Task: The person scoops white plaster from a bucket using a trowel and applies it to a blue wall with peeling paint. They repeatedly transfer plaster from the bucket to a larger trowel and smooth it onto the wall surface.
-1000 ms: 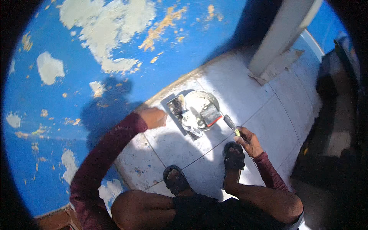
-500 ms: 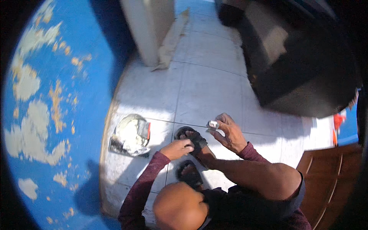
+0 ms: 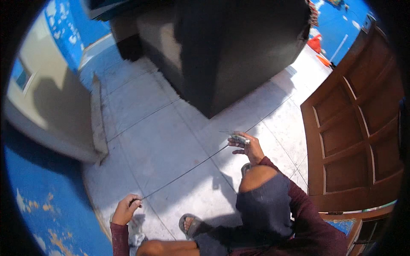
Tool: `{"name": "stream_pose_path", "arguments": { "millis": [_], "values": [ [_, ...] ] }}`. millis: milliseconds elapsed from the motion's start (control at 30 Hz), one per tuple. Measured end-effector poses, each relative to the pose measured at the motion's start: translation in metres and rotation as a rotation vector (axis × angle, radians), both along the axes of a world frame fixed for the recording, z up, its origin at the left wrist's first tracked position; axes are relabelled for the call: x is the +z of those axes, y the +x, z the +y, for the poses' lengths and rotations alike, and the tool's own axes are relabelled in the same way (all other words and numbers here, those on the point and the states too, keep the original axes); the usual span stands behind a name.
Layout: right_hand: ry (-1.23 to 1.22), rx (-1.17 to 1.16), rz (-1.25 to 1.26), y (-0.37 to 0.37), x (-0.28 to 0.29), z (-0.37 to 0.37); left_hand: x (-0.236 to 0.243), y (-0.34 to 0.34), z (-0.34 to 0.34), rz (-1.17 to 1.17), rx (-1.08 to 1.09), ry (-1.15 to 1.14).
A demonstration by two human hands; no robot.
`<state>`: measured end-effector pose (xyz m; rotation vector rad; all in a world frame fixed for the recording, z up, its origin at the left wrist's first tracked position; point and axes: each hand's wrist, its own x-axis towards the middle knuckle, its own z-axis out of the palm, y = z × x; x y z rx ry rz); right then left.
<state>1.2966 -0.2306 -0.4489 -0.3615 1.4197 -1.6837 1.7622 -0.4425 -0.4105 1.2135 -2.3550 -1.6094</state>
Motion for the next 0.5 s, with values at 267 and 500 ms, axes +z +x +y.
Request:
{"name": "stream_pose_path", "arguments": {
  "millis": [267, 500],
  "values": [
    [0.137, -0.306, 0.03, -0.086, -0.055, 0.08, -0.003, -0.211, -0.002, -0.133, -0.801, -0.094],
    [0.167, -0.708, 0.008, -0.193, -0.086, 0.104, -0.089, -0.424, 0.027, -0.189, -1.095, -0.335]
  ]
}}
